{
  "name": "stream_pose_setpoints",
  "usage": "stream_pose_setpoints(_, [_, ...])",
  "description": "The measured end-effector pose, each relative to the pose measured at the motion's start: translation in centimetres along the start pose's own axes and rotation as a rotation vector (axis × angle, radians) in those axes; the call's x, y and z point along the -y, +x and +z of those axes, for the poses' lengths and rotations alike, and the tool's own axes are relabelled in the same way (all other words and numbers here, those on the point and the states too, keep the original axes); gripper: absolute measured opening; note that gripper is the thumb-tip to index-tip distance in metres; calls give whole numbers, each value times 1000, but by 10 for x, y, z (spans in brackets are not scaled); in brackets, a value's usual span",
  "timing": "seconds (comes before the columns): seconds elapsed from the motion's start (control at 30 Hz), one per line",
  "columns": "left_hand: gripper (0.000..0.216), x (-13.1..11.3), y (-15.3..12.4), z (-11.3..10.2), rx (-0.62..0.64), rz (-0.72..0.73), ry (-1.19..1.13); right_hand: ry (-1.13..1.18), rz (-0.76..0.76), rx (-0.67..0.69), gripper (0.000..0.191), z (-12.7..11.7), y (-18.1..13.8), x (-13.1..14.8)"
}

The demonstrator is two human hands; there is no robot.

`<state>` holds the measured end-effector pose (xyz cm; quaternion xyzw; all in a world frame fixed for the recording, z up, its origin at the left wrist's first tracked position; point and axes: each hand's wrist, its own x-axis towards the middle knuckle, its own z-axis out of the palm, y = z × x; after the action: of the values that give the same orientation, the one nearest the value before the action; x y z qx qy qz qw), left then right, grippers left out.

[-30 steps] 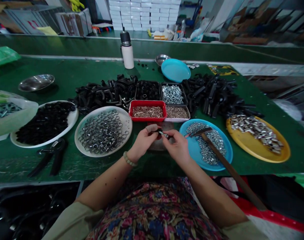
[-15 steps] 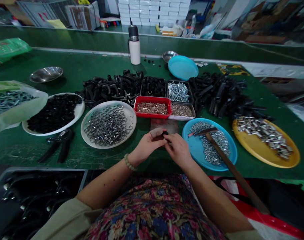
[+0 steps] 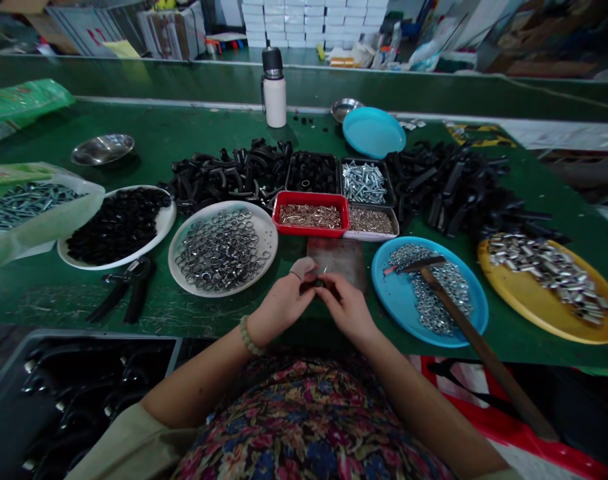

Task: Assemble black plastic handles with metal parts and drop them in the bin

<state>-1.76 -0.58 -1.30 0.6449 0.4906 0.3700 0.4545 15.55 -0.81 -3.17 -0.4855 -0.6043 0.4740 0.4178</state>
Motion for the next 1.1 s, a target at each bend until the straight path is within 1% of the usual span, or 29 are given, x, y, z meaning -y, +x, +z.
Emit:
stream_pose_setpoints(0.03, [35,4,4,-13,15,3,136,6,18,24,23,1,0,1])
stream_pose_setpoints(0.07, [33,9,9,-29,-7,-11,280,45,45,26,21,2,0,1])
stream_pose_setpoints(0.1, [30,15,16,-46,-58,-30,431,101,72,10,22,2,1,0])
stream_pose_setpoints(0.17, [25,27,34,-81,-228,-78,762,197,104,-27,24,1,4,-3])
stream_pose_setpoints(0.2, [23,34,42,-95,-243,-105,879,225,106,-26,25,1,5,-4])
stream_pose_setpoints(0.23, [20,39,49,-107,-231,-128,951,238,99,-23,24,-1,5,-6])
stream_pose_setpoints(0.27, [17,43,55,-116,-205,-150,965,240,86,-22,23,-2,4,-8])
stream_pose_setpoints(0.3, [15,44,59,-121,-185,-168,933,229,68,-22,20,-4,3,-9])
stream_pose_setpoints(0.37, [16,42,59,-120,-192,-188,819,169,10,-9,14,-9,-3,-9])
stream_pose_setpoints(0.43, [22,34,54,-108,-188,-183,713,43,-96,56,14,-15,-9,-6])
stream_pose_setpoints(0.47, [25,28,50,-98,-154,-182,617,-37,-168,109,17,-18,-12,-3])
stream_pose_setpoints(0.5, [27,22,46,-85,-95,-194,478,-120,-245,165,20,-21,-14,-1])
stream_pose_setpoints(0.57, [33,6,40,-54,53,-259,92,-252,-377,243,24,-28,-17,3])
stream_pose_setpoints(0.6, [38,-2,39,-36,118,-299,-101,-293,-418,249,27,-34,-18,4])
stream_pose_setpoints(0.63, [43,-10,39,-18,160,-328,-253,-319,-441,225,31,-40,-19,4])
stream_pose_setpoints(0.67, [46,-18,41,0,182,-338,-340,-335,-451,182,35,-47,-21,2])
stream_pose_setpoints(0.77, [44,-37,54,46,207,-274,-421,-354,-435,54,45,-77,-31,-5])
stream_pose_setpoints(0.83, [40,-43,65,69,295,-256,-448,-343,-384,7,46,-99,-43,-10])
stream_pose_setpoints(0.9, [35,-45,73,88,413,-308,-525,-296,-301,-28,44,-118,-58,-15])
stream_pose_setpoints(0.97, [28,-45,78,105,506,-381,-620,-200,-218,-51,42,-131,-71,-18])
stream_pose_setpoints(1.03, [23,-43,81,119,551,-410,-674,-92,-149,-53,41,-139,-82,-20])
stream_pose_setpoints(1.1, [19,-42,84,128,575,-395,-663,-7,-91,-47,40,-144,-88,-22])
